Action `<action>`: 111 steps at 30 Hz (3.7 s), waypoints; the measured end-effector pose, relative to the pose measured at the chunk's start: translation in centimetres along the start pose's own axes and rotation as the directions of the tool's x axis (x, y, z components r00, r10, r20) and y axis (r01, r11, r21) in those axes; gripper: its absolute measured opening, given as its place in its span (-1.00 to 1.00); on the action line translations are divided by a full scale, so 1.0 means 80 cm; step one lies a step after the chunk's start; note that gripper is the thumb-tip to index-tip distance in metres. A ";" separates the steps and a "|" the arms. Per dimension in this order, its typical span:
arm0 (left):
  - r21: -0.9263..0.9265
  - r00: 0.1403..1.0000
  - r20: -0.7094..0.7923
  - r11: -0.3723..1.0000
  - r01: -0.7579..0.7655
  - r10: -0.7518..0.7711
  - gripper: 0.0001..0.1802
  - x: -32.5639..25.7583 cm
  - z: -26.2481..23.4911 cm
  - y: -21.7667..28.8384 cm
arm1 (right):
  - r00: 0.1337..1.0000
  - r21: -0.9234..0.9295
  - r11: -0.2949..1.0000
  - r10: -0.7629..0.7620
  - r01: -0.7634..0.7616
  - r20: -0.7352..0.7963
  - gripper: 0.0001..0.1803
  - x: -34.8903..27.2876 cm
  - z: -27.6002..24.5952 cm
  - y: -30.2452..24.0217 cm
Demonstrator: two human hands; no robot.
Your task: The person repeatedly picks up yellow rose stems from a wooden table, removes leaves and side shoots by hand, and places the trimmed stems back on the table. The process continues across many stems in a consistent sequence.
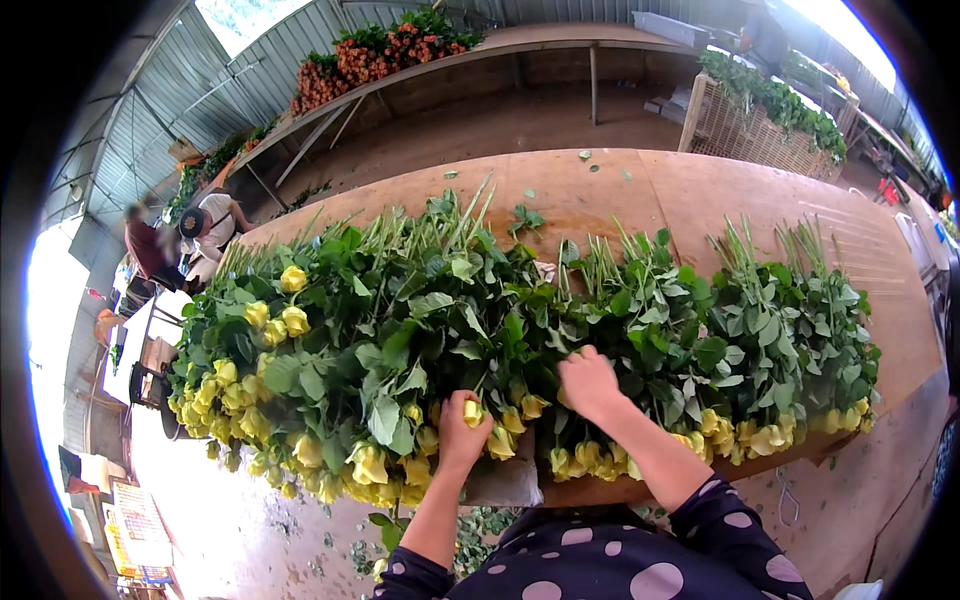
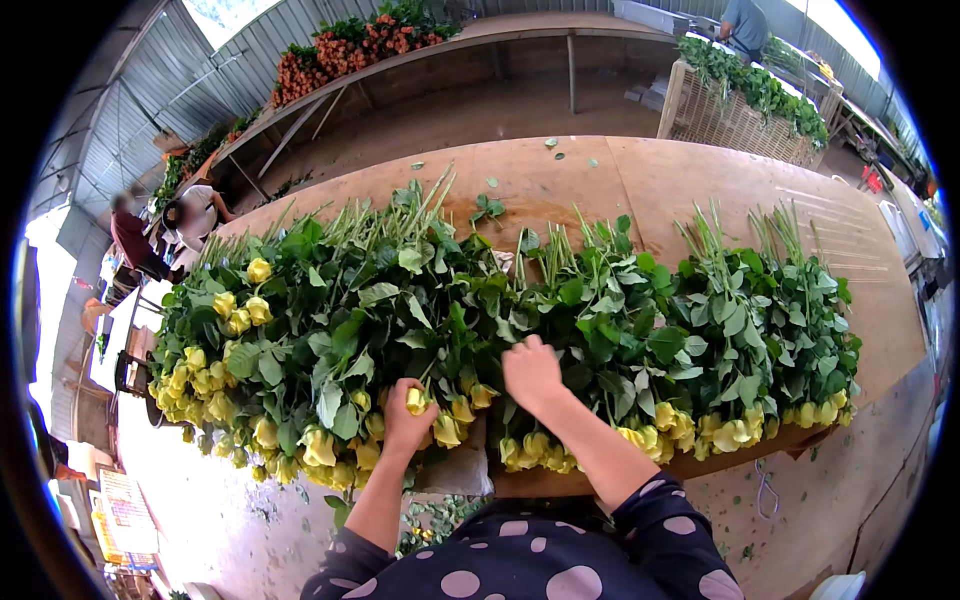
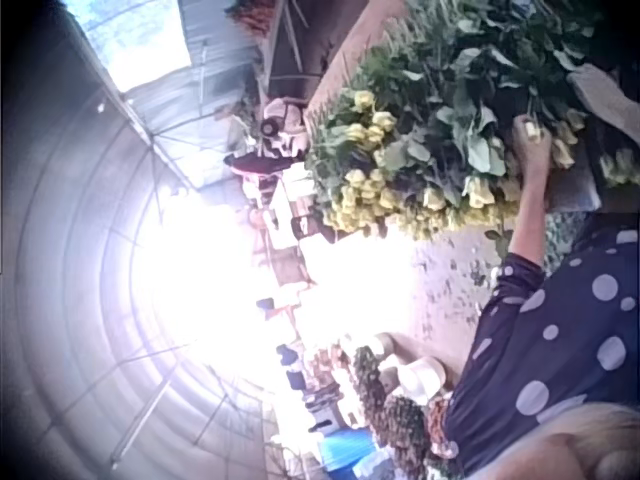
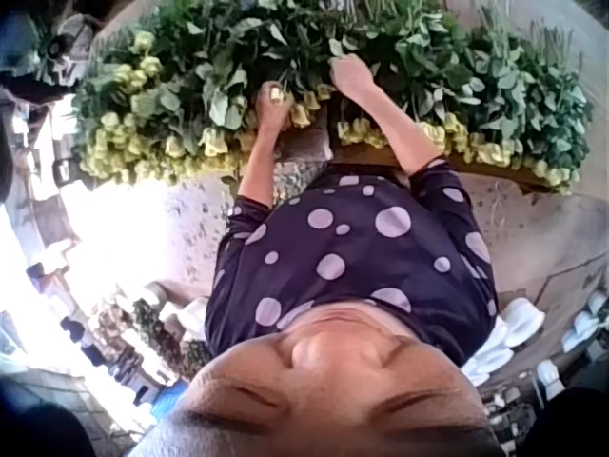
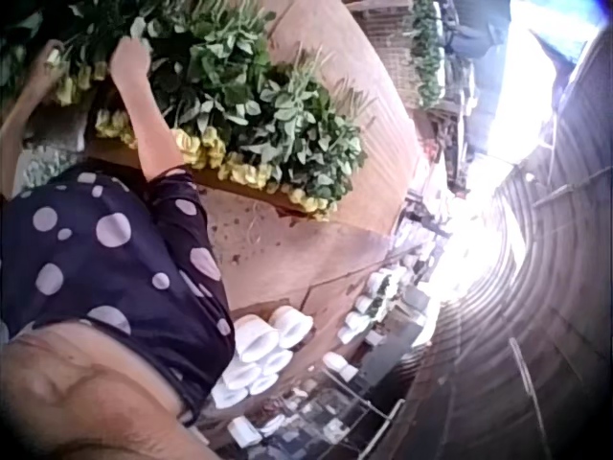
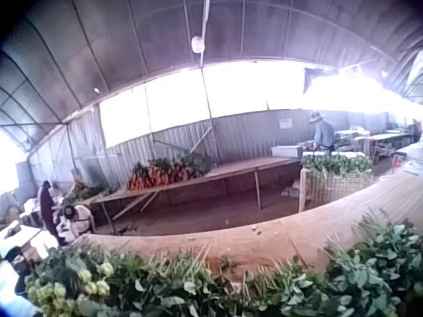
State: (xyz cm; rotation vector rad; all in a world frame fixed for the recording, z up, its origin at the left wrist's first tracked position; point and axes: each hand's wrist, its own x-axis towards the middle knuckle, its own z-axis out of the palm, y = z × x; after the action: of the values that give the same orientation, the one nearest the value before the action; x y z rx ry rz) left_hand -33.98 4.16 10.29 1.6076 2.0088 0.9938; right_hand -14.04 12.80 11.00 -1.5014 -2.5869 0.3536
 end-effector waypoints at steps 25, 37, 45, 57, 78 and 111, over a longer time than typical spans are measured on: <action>-0.897 0.749 0.430 -0.149 0.415 -0.504 -0.50 -0.093 -0.003 0.017 | 0.812 0.820 -0.479 0.311 -0.315 0.494 -0.25 -0.089 0.011 -0.039; -0.352 0.991 0.092 0.928 0.121 -0.094 -0.59 -0.080 0.014 0.057 | 0.847 0.896 -0.275 0.315 -0.350 0.428 -0.25 -0.102 -0.042 -0.001; -0.882 0.817 0.363 0.117 0.456 -0.449 -0.61 -0.069 -0.008 0.054 | 0.858 0.897 0.196 0.425 -0.396 0.287 -0.40 -0.137 -0.075 0.051; -0.072 0.916 0.400 0.997 -0.002 0.031 -0.60 -0.068 0.009 0.109 | 0.915 0.874 0.329 0.313 -0.357 0.256 -0.37 -0.078 -0.007 0.009; -0.558 0.767 0.421 0.529 0.639 -0.484 -0.60 -0.070 -0.033 0.031 | 0.882 0.310 0.881 0.209 -0.357 0.422 -0.15 -0.060 0.053 -0.073; -0.868 0.810 0.496 -0.138 0.478 -0.313 -0.64 -0.103 -0.033 0.018 | 0.753 0.564 -0.782 0.198 -0.265 0.628 -0.65 -0.052 0.008 -0.040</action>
State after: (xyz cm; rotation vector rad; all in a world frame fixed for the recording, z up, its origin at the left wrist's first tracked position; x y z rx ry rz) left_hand -32.51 -4.32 12.06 0.1069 0.8670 1.4286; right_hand -14.82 7.54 11.25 -1.0264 -0.0160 2.0797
